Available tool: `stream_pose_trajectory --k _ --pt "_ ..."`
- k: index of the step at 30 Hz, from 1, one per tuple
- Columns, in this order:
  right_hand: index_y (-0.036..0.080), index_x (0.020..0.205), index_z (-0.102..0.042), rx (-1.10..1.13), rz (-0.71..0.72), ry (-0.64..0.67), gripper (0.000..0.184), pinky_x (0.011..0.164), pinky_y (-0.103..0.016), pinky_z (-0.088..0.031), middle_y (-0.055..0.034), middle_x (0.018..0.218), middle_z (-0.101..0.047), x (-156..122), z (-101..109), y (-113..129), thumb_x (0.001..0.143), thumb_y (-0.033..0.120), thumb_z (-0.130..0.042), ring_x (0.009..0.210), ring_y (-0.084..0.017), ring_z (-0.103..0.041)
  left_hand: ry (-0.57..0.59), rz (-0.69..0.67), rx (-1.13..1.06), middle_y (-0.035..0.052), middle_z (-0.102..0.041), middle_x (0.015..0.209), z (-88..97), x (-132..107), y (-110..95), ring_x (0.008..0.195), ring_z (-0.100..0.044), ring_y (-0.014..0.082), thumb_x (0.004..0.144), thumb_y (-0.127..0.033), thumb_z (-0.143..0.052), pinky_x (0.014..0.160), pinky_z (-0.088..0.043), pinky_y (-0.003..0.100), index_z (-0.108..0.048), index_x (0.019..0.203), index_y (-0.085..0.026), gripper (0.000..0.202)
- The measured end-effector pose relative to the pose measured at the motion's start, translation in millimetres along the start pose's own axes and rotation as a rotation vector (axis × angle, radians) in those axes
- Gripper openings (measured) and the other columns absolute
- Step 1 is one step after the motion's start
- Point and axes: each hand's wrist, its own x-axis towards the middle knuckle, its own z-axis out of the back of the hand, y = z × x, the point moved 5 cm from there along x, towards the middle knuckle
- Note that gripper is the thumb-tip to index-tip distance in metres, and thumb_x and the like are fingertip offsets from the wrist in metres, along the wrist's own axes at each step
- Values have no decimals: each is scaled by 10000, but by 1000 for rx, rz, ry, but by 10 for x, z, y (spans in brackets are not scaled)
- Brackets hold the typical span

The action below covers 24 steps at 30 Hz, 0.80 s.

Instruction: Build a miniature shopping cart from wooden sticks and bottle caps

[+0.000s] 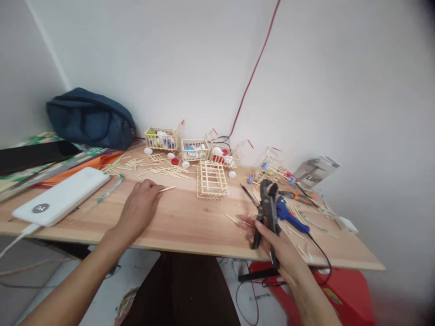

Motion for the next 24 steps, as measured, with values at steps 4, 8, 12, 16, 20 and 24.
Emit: stream_pose_trajectory --k 4,8,12,16,20,24 --pt "179 894 -683 182 120 -92 299 638 -272 -500 -62 912 -714 40 21 21 694 368 -801 769 -177 -642 -12 -4 2 119 -581 982 6 -9 -1 925 -508 263 936 -239 -378 839 -443 405 -659 1078 -166 324" --pt "212 843 -638 307 234 -72 214 645 -253 -498 6 759 -631 69 -99 5 729 336 -769 689 -129 -582 8 -5 -19 124 -584 973 20 -52 -7 930 -500 262 926 -186 -395 829 -442 401 -648 992 -145 264" --pt "220 842 -616 310 295 -46 183 617 -258 -486 13 744 -554 70 -264 -103 760 337 -730 660 -124 -532 33 -47 -78 101 -621 939 54 -128 -6 910 -517 238 920 -128 -395 822 -436 380 -667 949 -169 277" --pt "235 864 -606 286 313 -4 127 605 -264 -472 3 768 -527 80 -405 -241 803 316 -683 682 -136 -516 31 0 -129 84 -665 882 173 -162 104 891 -560 227 907 -151 -443 817 -438 375 -695 893 -175 254" --pt "247 882 -582 240 325 26 120 603 -289 -469 -4 760 -531 104 -477 -337 825 319 -659 680 -158 -524 -29 76 -175 82 -687 922 353 -97 250 913 -594 217 897 -183 -440 840 -449 366 -699 940 -183 262" --pt "248 911 -577 188 382 60 116 607 -300 -460 -7 726 -545 63 -510 -379 865 351 -606 637 -155 -519 68 61 -136 89 -709 917 311 75 268 904 -604 236 874 -203 -443 843 -448 381 -713 943 -180 279"
